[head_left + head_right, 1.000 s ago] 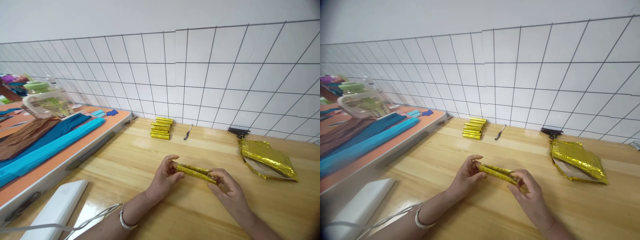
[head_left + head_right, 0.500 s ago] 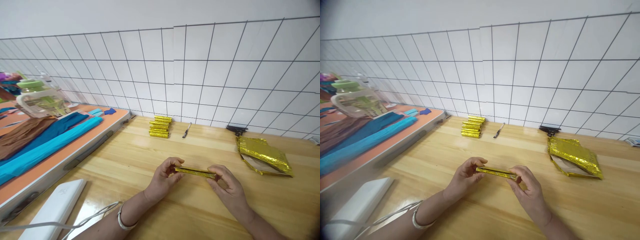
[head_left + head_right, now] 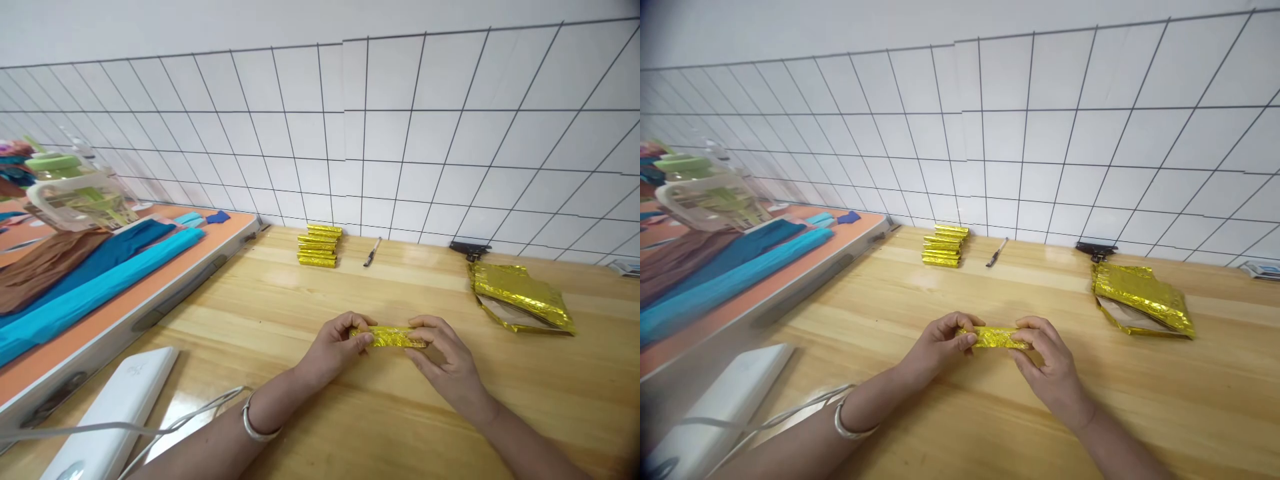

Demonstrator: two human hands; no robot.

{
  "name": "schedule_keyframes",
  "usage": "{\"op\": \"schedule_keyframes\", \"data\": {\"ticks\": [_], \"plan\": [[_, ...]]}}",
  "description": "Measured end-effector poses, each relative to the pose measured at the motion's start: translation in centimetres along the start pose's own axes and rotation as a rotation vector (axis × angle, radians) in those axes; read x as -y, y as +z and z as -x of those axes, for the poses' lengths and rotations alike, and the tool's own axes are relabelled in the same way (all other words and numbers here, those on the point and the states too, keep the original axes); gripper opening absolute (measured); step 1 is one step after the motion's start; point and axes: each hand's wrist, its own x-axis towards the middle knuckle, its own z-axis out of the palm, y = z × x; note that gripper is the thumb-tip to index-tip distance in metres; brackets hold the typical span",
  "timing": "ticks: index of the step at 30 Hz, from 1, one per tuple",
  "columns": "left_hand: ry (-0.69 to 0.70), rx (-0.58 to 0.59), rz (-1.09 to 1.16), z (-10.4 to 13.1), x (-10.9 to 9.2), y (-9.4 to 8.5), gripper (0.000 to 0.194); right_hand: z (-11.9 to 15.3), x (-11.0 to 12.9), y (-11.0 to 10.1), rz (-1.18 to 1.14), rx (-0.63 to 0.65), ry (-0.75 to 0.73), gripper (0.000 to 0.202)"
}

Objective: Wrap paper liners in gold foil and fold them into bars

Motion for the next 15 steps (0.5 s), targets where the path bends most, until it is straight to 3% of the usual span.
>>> {"op": "schedule_keyframes", "data": {"ticks": [4,7,11,15], "plan": [[0.047,-0.047,0.007,-0.4,1.0,-0.2,0.027,0.0,0.1,-0.1,-0.075,0.092,0.103,0.030],[0.129,-0.050,-0.144,-0.4,1.3,-0.6,0.028,0.1,-0.4,0.1,-0.047,0.095,0.185,0.030],[0.240,-0.024,-0.473,-0.4,1.4,-1.2,0.025,0.1,-1.3,0.4,0.027,0.082,0.102,0.021],[0.381,0.012,-0.789,-0.7,1.7,-1.7,0.025,-0.2,-1.6,0.4,0.121,0.167,-0.008,0.025]]}}
